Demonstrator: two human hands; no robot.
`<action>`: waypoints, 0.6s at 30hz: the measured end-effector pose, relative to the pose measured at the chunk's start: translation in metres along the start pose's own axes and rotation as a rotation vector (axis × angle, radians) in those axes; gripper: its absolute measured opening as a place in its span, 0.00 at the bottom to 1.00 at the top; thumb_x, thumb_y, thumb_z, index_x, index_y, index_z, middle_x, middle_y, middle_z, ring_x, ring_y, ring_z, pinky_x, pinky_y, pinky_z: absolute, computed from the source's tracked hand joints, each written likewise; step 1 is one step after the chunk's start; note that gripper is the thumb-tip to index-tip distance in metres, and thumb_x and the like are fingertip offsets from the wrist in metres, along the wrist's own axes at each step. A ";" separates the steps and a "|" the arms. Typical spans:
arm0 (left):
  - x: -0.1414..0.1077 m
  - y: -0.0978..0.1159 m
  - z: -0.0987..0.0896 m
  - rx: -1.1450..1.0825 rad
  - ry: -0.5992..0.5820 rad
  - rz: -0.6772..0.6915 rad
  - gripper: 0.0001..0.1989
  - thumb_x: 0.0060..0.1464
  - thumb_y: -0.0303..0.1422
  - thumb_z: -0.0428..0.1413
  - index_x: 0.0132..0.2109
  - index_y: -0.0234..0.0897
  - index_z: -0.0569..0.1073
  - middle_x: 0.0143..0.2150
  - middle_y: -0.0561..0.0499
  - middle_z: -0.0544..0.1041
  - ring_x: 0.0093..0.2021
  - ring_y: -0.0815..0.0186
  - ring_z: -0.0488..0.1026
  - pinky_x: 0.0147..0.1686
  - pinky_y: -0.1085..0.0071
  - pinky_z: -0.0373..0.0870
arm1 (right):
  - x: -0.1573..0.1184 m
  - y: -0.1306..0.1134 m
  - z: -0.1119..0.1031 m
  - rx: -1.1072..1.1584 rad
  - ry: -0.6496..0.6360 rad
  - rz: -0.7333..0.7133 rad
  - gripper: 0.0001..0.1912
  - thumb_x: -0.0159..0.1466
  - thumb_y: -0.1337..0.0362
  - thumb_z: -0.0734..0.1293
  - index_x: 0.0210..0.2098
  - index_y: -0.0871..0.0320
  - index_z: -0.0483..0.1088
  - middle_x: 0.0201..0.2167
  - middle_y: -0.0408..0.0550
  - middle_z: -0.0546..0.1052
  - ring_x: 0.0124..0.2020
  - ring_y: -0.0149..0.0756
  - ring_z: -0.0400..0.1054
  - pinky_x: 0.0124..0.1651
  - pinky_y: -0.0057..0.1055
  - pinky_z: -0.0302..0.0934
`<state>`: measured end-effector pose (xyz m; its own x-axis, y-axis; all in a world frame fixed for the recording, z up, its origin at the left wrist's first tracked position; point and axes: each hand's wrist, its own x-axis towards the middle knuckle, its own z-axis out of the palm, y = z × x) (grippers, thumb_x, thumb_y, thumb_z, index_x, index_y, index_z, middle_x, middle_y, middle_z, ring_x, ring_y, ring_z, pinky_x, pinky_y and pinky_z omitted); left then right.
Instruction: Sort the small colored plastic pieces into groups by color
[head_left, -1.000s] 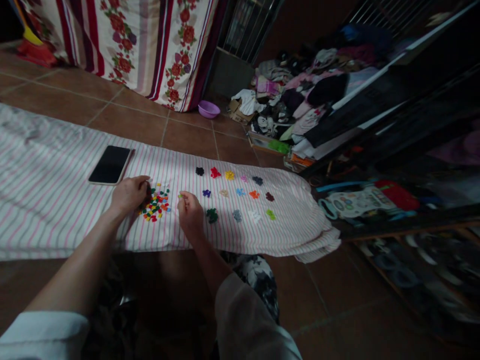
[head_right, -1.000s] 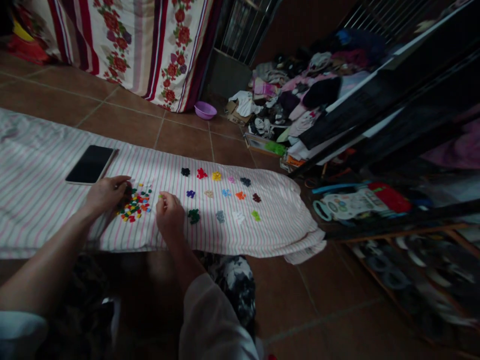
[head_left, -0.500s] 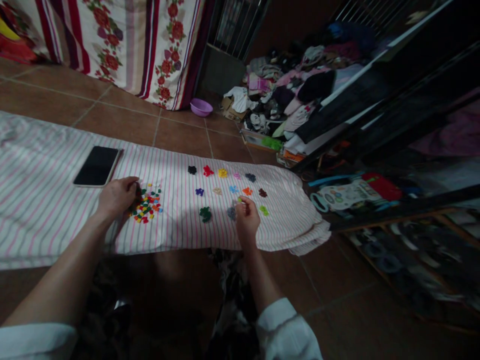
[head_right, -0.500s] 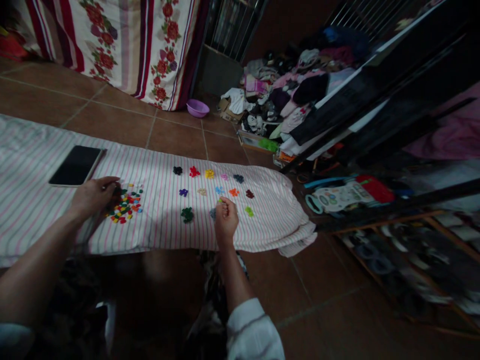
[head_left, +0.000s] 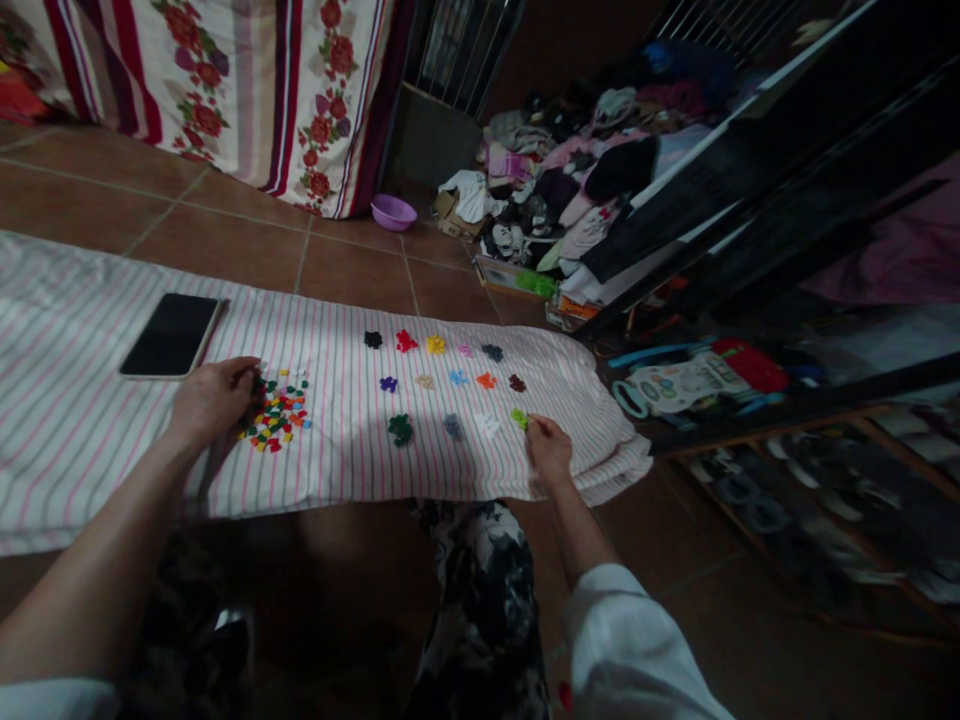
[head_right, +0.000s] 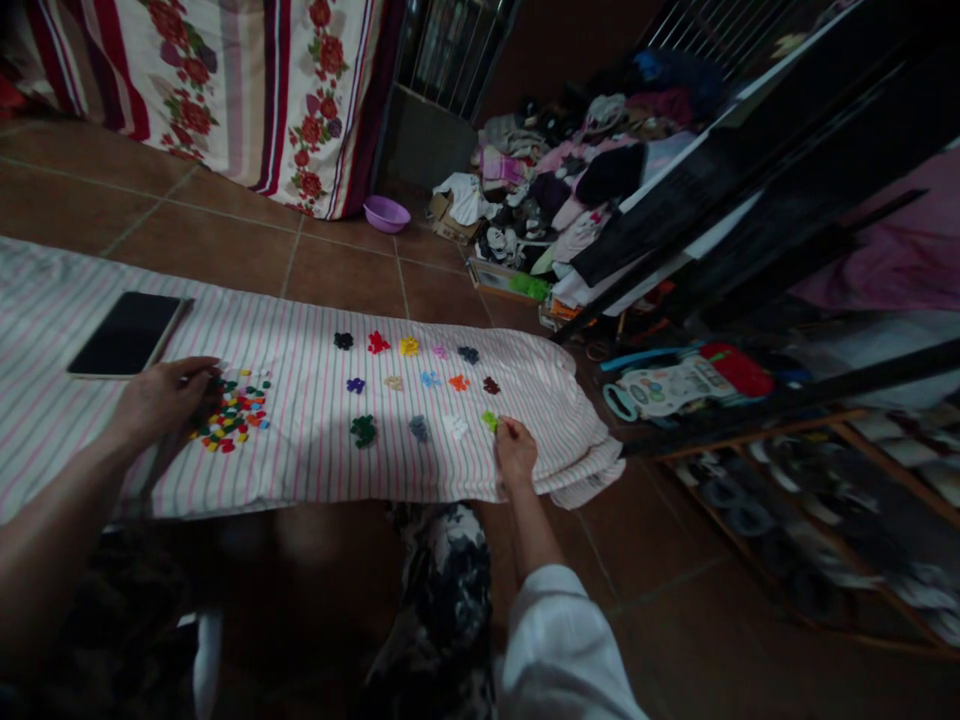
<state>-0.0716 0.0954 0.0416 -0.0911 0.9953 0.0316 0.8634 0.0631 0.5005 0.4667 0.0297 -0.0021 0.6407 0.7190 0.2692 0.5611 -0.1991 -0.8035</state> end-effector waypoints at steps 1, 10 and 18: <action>0.000 0.000 0.000 0.004 0.006 -0.018 0.21 0.58 0.39 0.45 0.52 0.42 0.76 0.43 0.47 0.82 0.50 0.44 0.76 0.48 0.53 0.73 | 0.001 0.003 0.001 -0.010 0.001 -0.002 0.19 0.53 0.49 0.67 0.32 0.58 0.78 0.33 0.51 0.81 0.40 0.43 0.74 0.49 0.41 0.67; -0.004 0.011 -0.005 0.024 -0.004 -0.111 0.21 0.60 0.37 0.46 0.53 0.40 0.77 0.47 0.43 0.82 0.50 0.50 0.77 0.50 0.56 0.74 | -0.004 0.001 0.005 -0.150 0.049 -0.094 0.21 0.55 0.53 0.61 0.35 0.59 0.80 0.40 0.56 0.82 0.45 0.45 0.73 0.58 0.46 0.63; -0.006 0.008 -0.007 -0.052 -0.003 -0.082 0.22 0.61 0.36 0.46 0.55 0.40 0.77 0.49 0.46 0.82 0.50 0.60 0.78 0.51 0.69 0.72 | -0.008 -0.001 0.009 0.043 0.113 0.108 0.19 0.54 0.53 0.65 0.36 0.57 0.79 0.39 0.51 0.81 0.43 0.43 0.73 0.53 0.45 0.67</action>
<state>-0.0680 0.0894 0.0515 -0.1588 0.9872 -0.0137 0.8262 0.1405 0.5455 0.4562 0.0300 -0.0088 0.7521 0.6154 0.2359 0.4642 -0.2407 -0.8524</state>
